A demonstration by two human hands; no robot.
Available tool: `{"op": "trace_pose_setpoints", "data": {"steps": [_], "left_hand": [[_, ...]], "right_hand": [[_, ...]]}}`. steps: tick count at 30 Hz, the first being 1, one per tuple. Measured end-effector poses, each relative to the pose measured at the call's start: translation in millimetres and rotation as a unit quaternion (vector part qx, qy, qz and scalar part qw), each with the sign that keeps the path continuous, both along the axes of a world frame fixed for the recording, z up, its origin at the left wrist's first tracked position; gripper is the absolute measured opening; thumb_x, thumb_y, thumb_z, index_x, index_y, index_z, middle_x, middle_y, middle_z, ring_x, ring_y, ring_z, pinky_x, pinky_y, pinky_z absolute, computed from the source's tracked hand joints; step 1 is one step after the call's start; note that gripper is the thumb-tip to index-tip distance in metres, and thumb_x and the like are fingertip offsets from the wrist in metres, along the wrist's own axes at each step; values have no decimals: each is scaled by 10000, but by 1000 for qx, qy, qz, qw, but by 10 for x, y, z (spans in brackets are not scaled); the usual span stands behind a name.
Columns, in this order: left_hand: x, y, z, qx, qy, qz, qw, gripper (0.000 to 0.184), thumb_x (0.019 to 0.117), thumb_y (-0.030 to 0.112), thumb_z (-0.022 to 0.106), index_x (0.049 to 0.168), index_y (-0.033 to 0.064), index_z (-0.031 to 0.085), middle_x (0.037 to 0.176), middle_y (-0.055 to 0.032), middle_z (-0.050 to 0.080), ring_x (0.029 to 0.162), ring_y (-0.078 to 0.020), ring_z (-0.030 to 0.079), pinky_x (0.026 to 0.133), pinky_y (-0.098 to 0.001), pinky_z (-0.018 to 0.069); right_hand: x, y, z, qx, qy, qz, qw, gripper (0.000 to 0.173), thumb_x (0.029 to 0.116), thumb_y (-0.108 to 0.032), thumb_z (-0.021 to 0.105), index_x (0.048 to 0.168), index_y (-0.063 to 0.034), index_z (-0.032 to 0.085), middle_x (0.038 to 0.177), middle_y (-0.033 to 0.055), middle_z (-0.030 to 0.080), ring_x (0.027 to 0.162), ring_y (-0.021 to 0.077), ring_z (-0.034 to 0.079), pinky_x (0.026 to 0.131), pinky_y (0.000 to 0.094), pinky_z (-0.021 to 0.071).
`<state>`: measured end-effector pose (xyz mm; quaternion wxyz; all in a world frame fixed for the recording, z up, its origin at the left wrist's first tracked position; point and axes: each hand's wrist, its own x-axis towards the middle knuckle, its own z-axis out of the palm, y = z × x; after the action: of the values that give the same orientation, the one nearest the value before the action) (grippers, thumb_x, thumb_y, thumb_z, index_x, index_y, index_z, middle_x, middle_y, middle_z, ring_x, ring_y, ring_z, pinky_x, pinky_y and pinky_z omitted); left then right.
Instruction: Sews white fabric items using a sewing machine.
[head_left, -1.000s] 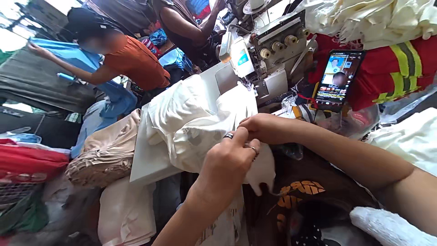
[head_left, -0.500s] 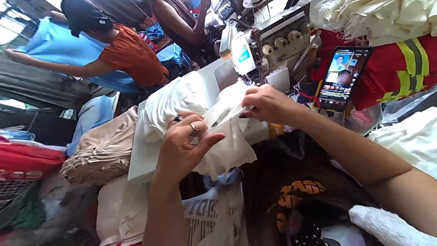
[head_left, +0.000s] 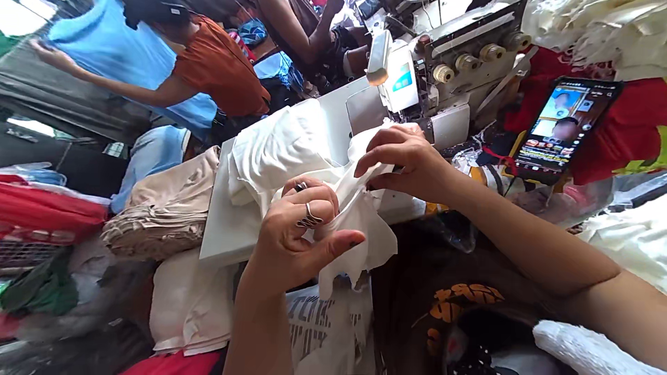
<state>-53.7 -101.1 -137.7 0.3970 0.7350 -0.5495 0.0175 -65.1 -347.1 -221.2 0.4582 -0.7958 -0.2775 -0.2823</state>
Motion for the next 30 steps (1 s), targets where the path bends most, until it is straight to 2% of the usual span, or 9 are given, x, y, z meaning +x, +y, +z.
{"op": "trace_pose_setpoints", "data": {"steps": [3,5,8,12,16,19,22,26,30], "left_hand": [[-43,-166,142,27,-25,-25,999,437,964,453,689,681,178,501,688,69,510,791,-57,536,908,-367,410],[-14,-306,261,57,-53,-67,995,483,982,500,640,651,175,506,625,75,478,693,-33,502,885,-370,399],[198,-449,345,127,-124,-118,977,541,1029,555,497,625,197,528,577,88,480,618,-29,505,897,-411,413],[749,-531,203,212,-127,-151,957,543,1055,549,397,683,223,621,686,103,603,787,-17,609,1027,-390,373],[1231,-566,60,202,-58,-143,967,532,1055,512,421,703,176,636,714,84,604,887,-13,611,1043,-339,377],[1419,-593,47,165,25,-112,980,438,1010,516,529,708,217,634,739,134,596,913,7,588,967,-241,433],[1609,-589,33,123,65,-128,982,265,963,395,661,746,246,629,743,157,588,866,-4,593,898,-236,474],[1713,-586,129,118,40,-149,981,257,938,310,716,736,231,578,702,146,553,787,7,577,997,-320,442],[1667,-617,213,111,-30,-150,982,249,909,354,745,778,198,603,710,147,547,748,44,543,940,-285,450]], "right_hand": [[-151,-59,48,-43,-18,0,999,137,930,-226,699,993,-239,820,1022,5,683,974,174,600,882,482,414],[-333,-171,56,-42,-5,27,999,159,943,-179,666,991,-195,816,1026,-12,702,958,136,609,865,413,444],[-708,-367,-199,32,74,62,995,169,972,-110,610,1001,-87,775,1063,-5,730,1041,92,635,940,309,507],[-1091,-368,-733,169,160,97,968,175,1030,-113,580,1070,-25,726,1157,67,714,1134,84,650,991,249,541],[-1004,-335,-905,214,152,99,960,167,1039,-102,575,1081,-3,703,1156,84,700,1138,81,641,995,236,533],[-765,-357,-960,217,148,81,961,177,1037,-110,580,1071,1,713,1146,76,708,1139,77,640,1007,249,525],[-518,-395,-1030,241,163,77,954,164,1023,-110,603,1047,-2,723,1109,53,709,1089,72,652,954,247,553],[-214,-468,-1053,252,157,59,953,116,967,-30,617,1005,-3,723,1056,49,697,1044,89,649,913,252,559],[-1,-523,-1075,217,111,26,969,100,958,-44,635,918,13,706,974,58,681,991,76,637,889,225,540]]}}
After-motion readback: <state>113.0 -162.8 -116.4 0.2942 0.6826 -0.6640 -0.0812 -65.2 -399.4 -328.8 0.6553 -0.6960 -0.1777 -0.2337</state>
